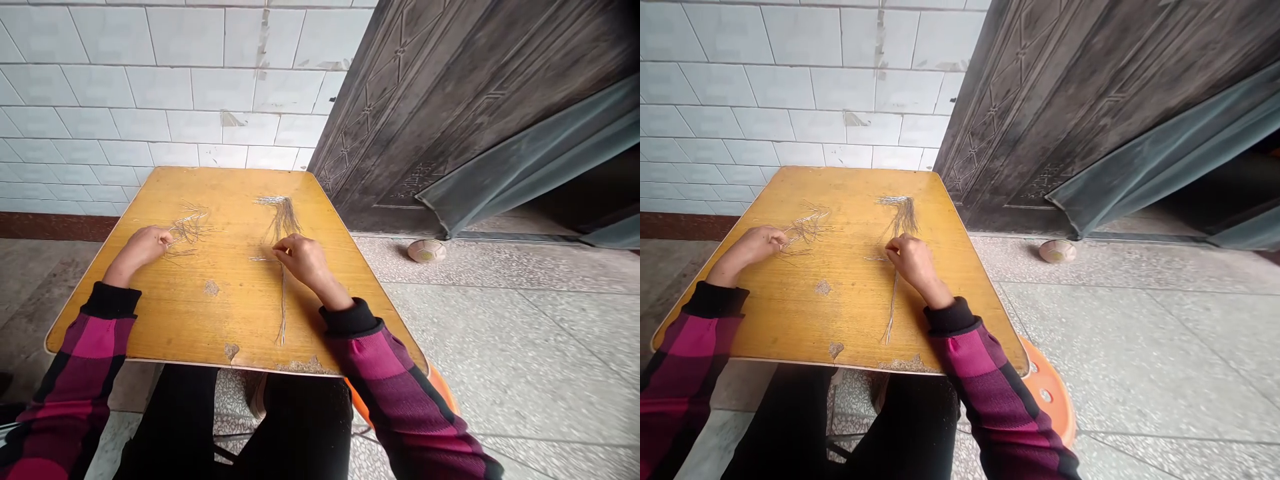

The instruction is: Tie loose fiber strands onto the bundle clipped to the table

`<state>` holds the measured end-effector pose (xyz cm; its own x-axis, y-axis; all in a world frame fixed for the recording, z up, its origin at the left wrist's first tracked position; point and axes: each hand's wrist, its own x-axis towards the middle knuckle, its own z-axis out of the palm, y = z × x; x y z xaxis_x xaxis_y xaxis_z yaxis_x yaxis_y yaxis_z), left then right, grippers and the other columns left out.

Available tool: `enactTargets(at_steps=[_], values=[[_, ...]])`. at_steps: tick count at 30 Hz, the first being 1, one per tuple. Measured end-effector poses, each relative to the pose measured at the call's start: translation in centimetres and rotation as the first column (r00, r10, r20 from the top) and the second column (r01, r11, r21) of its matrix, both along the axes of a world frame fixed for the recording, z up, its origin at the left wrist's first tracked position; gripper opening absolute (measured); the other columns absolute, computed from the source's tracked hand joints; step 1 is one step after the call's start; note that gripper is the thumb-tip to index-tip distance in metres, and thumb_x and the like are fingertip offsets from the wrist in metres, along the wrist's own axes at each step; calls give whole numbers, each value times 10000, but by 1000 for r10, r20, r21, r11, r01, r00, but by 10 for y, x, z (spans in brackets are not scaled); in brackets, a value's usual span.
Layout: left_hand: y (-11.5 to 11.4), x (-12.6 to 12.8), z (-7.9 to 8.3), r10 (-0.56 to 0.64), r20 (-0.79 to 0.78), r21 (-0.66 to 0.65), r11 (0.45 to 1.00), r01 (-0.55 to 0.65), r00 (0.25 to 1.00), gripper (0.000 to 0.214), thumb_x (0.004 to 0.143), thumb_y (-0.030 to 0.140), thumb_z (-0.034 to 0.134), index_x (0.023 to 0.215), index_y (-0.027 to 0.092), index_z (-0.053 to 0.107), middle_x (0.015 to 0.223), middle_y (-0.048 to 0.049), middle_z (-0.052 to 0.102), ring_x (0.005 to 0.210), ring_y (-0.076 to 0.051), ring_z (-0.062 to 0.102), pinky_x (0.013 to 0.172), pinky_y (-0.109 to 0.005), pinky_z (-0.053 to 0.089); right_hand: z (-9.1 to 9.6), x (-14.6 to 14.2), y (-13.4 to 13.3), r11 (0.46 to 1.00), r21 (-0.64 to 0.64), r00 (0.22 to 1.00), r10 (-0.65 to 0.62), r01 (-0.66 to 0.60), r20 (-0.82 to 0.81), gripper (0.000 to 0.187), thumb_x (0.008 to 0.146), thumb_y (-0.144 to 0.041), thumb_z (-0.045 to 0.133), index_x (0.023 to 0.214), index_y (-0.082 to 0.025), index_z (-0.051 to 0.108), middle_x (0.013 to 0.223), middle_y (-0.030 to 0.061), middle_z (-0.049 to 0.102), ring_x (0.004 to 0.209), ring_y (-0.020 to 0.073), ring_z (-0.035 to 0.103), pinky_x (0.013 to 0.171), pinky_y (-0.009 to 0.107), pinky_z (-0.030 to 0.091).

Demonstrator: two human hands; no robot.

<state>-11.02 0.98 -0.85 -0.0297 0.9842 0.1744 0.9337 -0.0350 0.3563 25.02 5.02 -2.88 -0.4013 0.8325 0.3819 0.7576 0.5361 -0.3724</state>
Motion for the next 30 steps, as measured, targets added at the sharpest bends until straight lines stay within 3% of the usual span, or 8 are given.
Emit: enactTargets(at_steps=[3,6,11,15,19,23,26,30], values=[[-2,-3,-1,35,-120,-41,998,-40,992,311,690,61,492,806,230,726,858,-53,671,834,-239,601,710,-324,423,-1,0,0,1000,-11,1000,-6,6,17,151,805,-158,555,778,-154,703,761,59,624,646,151,538,612,272,359],[0,-7,-3,187,-191,69,982,-177,963,283,757,118,497,900,217,720,925,-90,638,863,-268,587,713,-353,427,-2,-2,-1,1000,-17,999,6,-6,32,156,808,-161,549,792,-157,704,778,56,628,645,145,542,612,263,357],[19,-12,-10,310,-159,138,947,-290,937,214,824,286,513,890,183,688,967,-136,612,898,-295,576,729,-385,441,-2,-4,-3,1000,-2,998,18,-18,65,159,818,-172,548,785,-159,703,774,59,632,666,154,547,613,260,351],[31,-18,-18,344,-90,105,937,-334,935,275,829,189,459,979,177,690,1043,-137,611,964,-284,567,764,-376,437,-2,-5,-4,1000,-13,996,7,-6,85,142,823,-179,567,802,-159,706,791,64,640,684,162,557,617,260,351],[35,-15,-22,261,-113,204,950,-235,959,334,805,149,473,1062,207,678,1093,-112,590,1035,-269,528,802,-362,423,0,-7,-6,999,-44,994,2,2,109,134,823,-172,577,828,-162,710,827,67,649,728,174,578,623,262,357],[36,-3,-23,119,-256,187,980,-72,959,227,804,168,493,880,202,703,1026,-119,593,1039,-288,492,839,-394,387,2,-9,-8,997,-79,992,8,2,127,131,827,-165,581,835,-158,711,843,72,654,751,177,587,646,264,375],[36,1,-22,98,-294,172,984,-48,951,212,817,177,482,789,180,692,962,-126,606,1007,-295,489,839,-411,368,3,-10,-9,996,-89,992,17,-6,123,123,826,-164,587,834,-155,710,843,72,653,739,168,583,666,266,389],[35,2,-19,106,-288,194,980,-50,952,228,843,192,458,819,176,684,948,-117,620,972,-275,511,821,-386,383,1,-9,-7,996,-81,992,41,-31,117,123,831,-171,584,828,-152,706,838,73,652,746,171,584,673,268,395]])
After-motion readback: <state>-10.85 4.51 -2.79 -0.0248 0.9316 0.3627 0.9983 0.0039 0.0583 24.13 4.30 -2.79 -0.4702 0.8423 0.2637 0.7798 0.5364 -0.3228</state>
